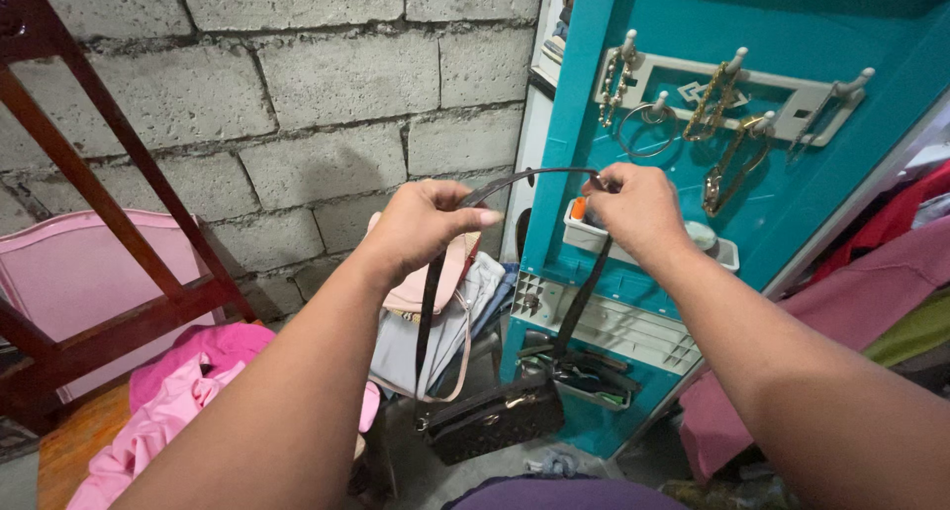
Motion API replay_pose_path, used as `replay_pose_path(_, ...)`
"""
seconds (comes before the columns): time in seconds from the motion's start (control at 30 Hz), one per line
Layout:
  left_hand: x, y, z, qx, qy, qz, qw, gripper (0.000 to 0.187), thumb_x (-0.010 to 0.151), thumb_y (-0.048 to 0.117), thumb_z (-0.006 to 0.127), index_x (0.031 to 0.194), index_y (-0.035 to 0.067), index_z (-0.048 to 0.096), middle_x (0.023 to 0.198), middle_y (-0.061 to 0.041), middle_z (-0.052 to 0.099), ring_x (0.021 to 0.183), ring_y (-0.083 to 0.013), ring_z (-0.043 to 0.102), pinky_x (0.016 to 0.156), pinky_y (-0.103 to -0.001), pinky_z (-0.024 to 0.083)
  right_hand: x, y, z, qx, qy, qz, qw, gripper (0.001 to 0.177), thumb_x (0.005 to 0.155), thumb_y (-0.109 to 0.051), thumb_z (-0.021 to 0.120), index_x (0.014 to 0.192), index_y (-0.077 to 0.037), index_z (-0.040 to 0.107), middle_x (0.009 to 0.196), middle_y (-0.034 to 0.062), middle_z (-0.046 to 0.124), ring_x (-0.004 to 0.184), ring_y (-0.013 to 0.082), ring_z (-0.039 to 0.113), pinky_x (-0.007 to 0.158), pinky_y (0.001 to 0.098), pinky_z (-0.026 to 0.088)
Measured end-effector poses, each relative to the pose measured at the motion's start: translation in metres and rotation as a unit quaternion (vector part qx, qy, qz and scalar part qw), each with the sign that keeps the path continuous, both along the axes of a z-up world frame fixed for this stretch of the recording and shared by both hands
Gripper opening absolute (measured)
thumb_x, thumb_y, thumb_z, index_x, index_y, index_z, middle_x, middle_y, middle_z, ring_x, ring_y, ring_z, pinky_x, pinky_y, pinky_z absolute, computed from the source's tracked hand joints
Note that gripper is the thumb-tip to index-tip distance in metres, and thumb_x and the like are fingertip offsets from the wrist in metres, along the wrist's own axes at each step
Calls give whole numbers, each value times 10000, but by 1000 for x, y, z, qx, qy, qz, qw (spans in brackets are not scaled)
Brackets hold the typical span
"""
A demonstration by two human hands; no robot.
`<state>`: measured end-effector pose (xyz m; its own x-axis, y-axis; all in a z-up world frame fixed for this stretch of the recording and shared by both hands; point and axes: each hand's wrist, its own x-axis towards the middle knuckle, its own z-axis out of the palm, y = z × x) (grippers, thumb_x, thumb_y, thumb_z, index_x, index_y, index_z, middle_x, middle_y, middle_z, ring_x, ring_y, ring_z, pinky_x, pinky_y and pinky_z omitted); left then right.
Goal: The person moves clothes aside in a closet, then picks up a dark patterned handbag and hangs it on a hook inside a teal cabinet. They then pick up a light pink handbag, adjust its strap, and hang it on another hook in the same cabinet.
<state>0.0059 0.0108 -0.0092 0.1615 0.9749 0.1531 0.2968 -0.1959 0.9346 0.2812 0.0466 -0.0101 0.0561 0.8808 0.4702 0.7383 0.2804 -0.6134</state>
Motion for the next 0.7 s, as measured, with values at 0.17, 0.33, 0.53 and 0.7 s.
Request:
replay_pose_path(0.17,-4,-1,-4,20,76,79,994,269,720,227,899,884,44,790,734,-33,715,659,-105,579,641,-301,492,-4,-5,3,-37,1,40,998,207,814,-202,756,965,-63,786,803,91,759,717,158,674,668,323,514)
replay_pose_path(0.33,-2,17,-22,145,141,223,954,208,761,207,875,877,59,786,797,-150,715,701,-241,671,685,-377,531,0,-5,6,-72,1,121,990,246,733,-191,800,915,-28,764,791,52,733,714,124,644,659,305,516)
replay_pose_path(0.53,-4,38,-43,343,118,263,894,139,846,80,705,959,77,785,900,-209,712,843,-367,697,766,-432,546,4,-10,8,-105,7,132,986,251,736,-195,802,914,-22,765,792,41,720,727,123,623,656,304,502)
replay_pose_path(0.7,4,28,-31,145,93,161,972,197,883,208,660,992,90,773,827,-134,757,749,-256,728,719,-369,545,9,-15,13,-106,8,122,987,277,724,-196,826,927,-21,759,802,41,711,733,125,627,662,300,501)
